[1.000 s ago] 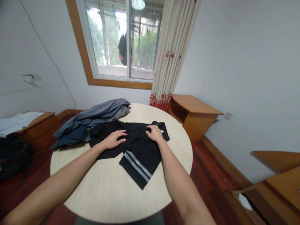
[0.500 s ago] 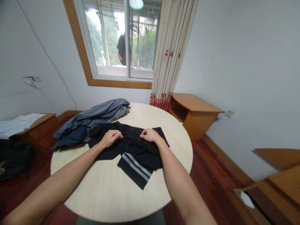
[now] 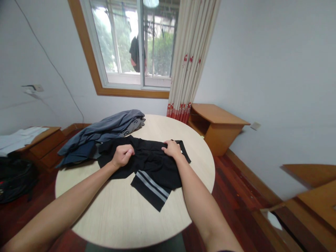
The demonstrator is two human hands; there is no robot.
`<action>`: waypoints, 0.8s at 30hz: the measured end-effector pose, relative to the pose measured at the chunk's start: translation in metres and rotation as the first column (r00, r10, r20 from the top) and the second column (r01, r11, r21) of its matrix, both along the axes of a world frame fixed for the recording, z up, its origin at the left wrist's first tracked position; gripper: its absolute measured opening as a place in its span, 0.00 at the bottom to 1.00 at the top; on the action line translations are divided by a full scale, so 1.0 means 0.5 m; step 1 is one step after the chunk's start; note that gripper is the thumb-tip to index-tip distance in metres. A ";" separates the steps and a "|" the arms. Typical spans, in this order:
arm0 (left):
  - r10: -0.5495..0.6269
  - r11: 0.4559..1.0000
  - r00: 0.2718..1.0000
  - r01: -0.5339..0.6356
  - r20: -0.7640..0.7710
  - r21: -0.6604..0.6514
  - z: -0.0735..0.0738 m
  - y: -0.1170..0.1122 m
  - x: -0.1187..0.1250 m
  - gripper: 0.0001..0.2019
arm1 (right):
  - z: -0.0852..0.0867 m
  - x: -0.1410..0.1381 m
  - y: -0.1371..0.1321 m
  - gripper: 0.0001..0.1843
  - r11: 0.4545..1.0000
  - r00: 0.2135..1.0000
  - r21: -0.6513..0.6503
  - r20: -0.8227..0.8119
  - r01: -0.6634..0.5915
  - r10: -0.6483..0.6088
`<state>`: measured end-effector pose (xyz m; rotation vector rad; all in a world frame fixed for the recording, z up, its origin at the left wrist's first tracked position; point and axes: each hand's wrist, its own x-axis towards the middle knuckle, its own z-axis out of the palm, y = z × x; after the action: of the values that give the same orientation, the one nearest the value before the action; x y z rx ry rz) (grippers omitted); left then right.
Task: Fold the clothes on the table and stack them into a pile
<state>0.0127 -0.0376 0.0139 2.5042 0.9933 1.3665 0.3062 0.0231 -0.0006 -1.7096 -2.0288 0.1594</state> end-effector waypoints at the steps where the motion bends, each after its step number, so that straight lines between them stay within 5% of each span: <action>1: 0.016 1.000 0.999 -0.016 -0.042 -0.004 0.001 0.000 0.004 0.18 | -0.001 0.001 0.002 0.17 1.000 1.000 -0.013 0.004 -0.010 0.010; 5: 0.092 0.996 0.980 -0.093 -0.179 0.003 0.001 0.002 0.016 0.08 | 0.001 0.007 0.007 0.18 0.988 0.989 -0.062 -0.045 -0.144 0.141; 8: 0.147 0.988 0.976 -0.151 -0.162 -0.013 -0.003 0.003 0.018 0.14 | 0.010 0.006 0.003 0.25 0.943 0.946 -0.115 -0.130 -0.311 0.296; 12: 0.065 0.995 0.990 -0.073 -0.125 -0.063 -0.005 0.001 0.015 0.09 | 0.026 -0.007 -0.014 0.29 0.876 0.880 -0.154 -0.217 -0.457 0.422; 19: 0.008 1.000 0.963 -0.009 -0.270 -0.002 -0.007 0.010 0.014 0.10 | 0.047 -0.047 -0.044 0.26 0.790 0.818 -0.222 -0.232 -0.571 0.526; 24: -0.012 1.000 0.946 0.003 -0.324 -0.027 -0.016 0.019 0.010 0.14 | 0.047 -0.068 -0.050 0.19 0.807 0.811 -0.120 -0.201 -0.578 0.550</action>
<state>0.0179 -0.0282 0.0059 2.7660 1.0447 0.9470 0.2720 -0.0018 0.0231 -1.0765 -2.3993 0.6682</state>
